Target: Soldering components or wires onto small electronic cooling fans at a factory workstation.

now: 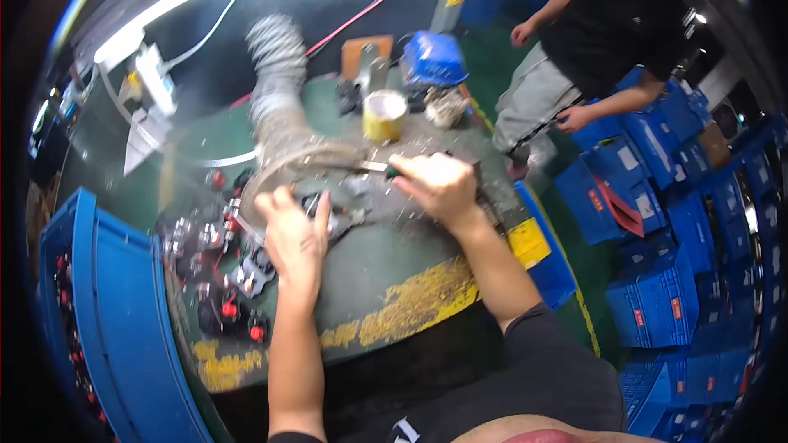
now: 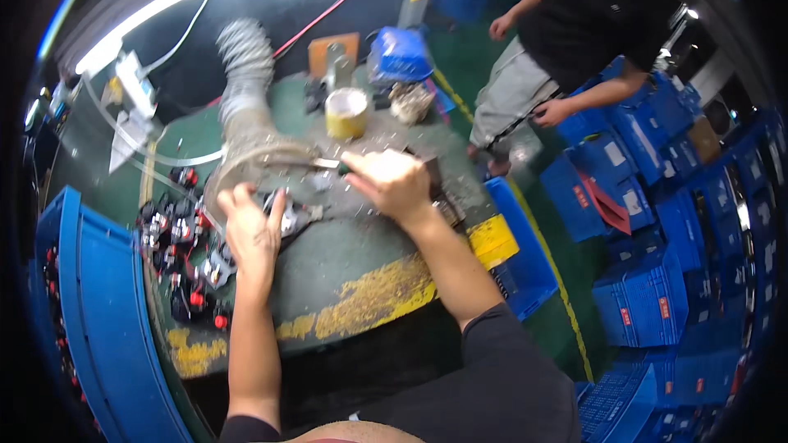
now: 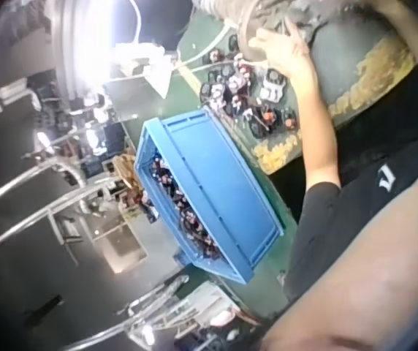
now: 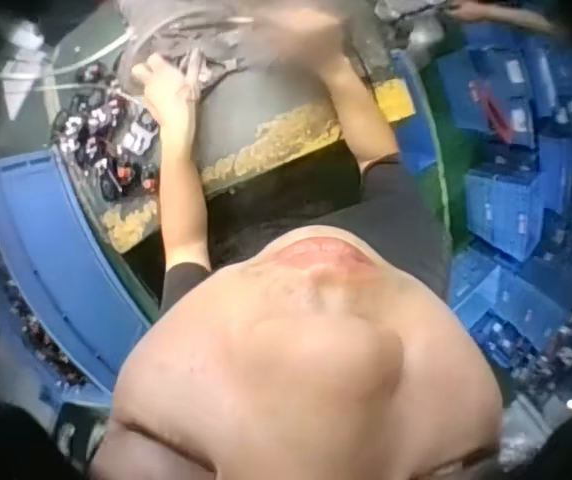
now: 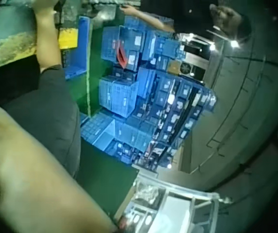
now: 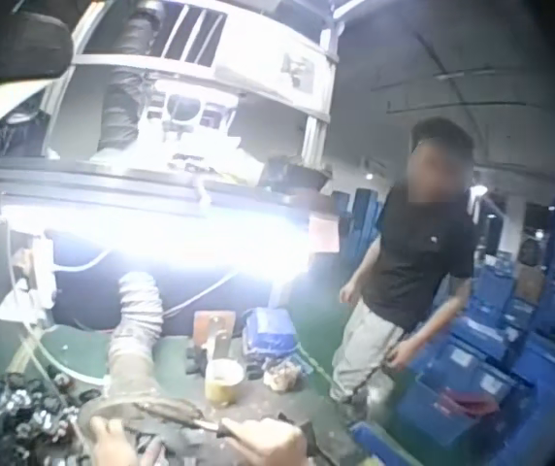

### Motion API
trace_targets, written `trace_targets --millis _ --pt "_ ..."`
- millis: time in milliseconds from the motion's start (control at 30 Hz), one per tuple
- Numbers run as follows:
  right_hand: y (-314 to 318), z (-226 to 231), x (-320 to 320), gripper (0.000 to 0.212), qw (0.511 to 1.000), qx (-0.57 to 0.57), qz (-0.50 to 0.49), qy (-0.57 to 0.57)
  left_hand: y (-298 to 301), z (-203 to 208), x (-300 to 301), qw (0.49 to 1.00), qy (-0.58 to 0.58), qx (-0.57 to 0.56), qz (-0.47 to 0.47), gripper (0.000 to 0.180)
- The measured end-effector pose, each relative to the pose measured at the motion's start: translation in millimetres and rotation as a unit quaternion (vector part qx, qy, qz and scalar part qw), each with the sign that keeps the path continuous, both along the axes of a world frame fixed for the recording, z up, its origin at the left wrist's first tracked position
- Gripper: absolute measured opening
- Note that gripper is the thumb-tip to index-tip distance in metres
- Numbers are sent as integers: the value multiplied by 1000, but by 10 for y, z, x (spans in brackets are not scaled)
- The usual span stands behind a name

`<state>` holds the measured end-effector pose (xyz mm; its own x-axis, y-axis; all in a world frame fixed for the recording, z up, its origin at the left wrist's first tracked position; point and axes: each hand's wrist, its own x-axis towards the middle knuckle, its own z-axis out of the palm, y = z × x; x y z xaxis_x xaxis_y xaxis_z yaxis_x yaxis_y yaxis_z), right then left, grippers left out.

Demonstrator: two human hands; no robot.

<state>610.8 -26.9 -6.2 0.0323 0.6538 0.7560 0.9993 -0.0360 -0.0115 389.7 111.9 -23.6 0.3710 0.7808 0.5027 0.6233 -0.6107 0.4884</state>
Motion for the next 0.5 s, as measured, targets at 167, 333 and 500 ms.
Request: trace_targets --millis 167,333,500 --pt "-59 107 49 34 1000 -11 -10 23 -150 296 -111 984 -136 27 -113 16" --pt "-63 71 78 35 999 -5 39 27 -58 536 -300 970 -173 -78 -150 9" --pt "-98 181 46 37 997 -46 35 46 34 109 -442 950 -226 -125 -174 9"
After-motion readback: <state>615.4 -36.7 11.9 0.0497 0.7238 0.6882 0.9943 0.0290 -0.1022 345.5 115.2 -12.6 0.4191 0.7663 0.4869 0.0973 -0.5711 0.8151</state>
